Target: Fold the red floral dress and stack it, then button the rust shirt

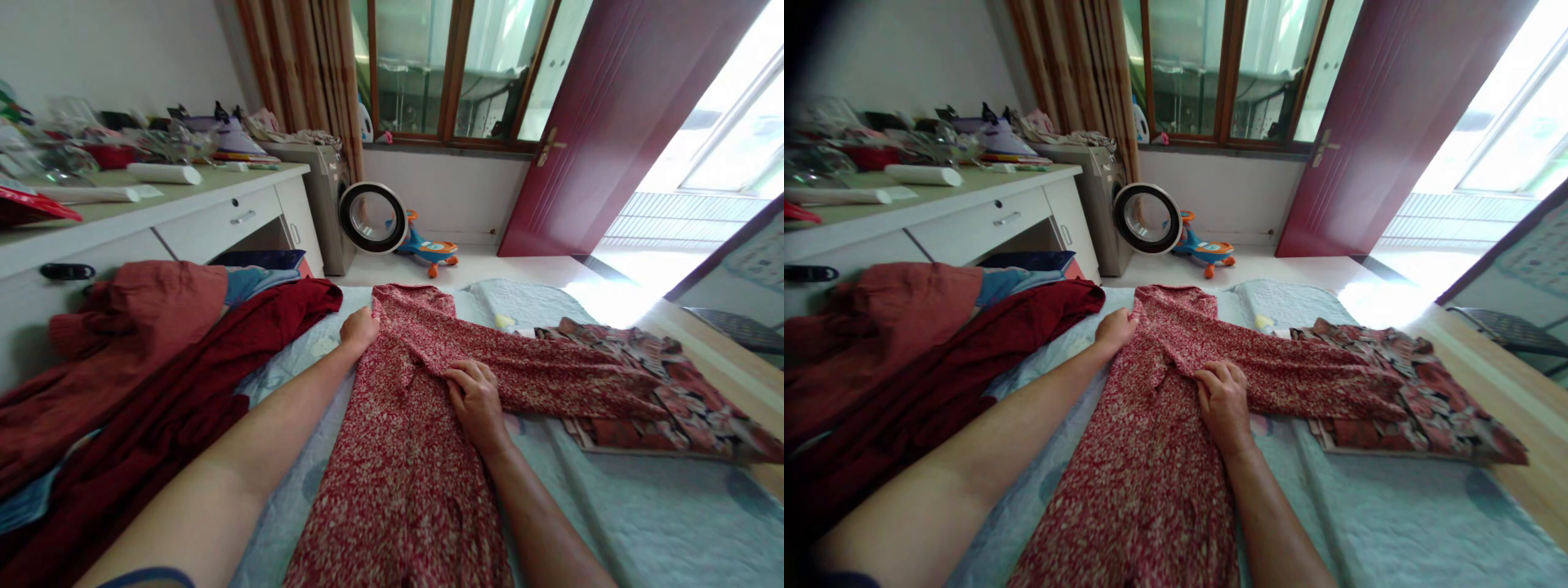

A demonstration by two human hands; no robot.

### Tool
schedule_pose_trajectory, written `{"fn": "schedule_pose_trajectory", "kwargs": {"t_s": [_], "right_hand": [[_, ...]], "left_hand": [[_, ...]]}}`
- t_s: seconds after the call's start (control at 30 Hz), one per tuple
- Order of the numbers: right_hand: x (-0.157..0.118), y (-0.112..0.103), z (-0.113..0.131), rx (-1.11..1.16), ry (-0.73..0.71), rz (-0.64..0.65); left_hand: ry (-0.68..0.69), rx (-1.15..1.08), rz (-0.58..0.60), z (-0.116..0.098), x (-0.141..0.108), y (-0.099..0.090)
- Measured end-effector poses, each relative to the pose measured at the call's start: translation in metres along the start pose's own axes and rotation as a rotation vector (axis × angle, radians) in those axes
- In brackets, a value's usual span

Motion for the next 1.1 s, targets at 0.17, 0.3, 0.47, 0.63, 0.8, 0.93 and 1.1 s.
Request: {"fn": "schedule_pose_trajectory", "kwargs": {"t_s": [0.17, 0.3, 0.47, 0.63, 0.8, 0.93, 1.1], "right_hand": [[0.001, 0.000, 0.005, 0.008, -0.021, -0.008], [0.001, 0.004, 0.002, -0.007, 0.002, 0.016], [0.001, 0.007, -0.001, -0.009, 0.013, 0.026], [0.001, 0.008, -0.001, -0.021, 0.017, 0.033], [0.001, 0.007, -0.001, -0.023, 0.011, 0.032], [0.001, 0.007, -0.001, -0.019, 0.013, 0.034], [0.001, 0.007, -0.001, -0.027, 0.021, 0.044]], "left_hand": [[-0.010, 0.031, -0.061, 0.007, -0.006, -0.007], [0.023, 0.126, -0.102, 0.006, -0.011, -0.007], [0.077, 0.125, -0.164, -0.002, -0.015, -0.016], [0.024, 0.114, -0.059, 0.000, -0.012, -0.008], [0.080, 0.118, -0.049, -0.004, -0.014, 0.000], [0.066, 0.107, -0.102, 0.002, -0.018, -0.004], [-0.022, 0.103, -0.089, 0.012, -0.020, -0.008]]}}
Point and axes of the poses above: each hand's wrist, its own x-axis towards the middle knuckle, its own y-axis out of the palm, z = x × y, the point moved 10 cm from there along x, towards the middle knuckle, and after that the axes turned 9 degrees about z, right-handed, at the moved point
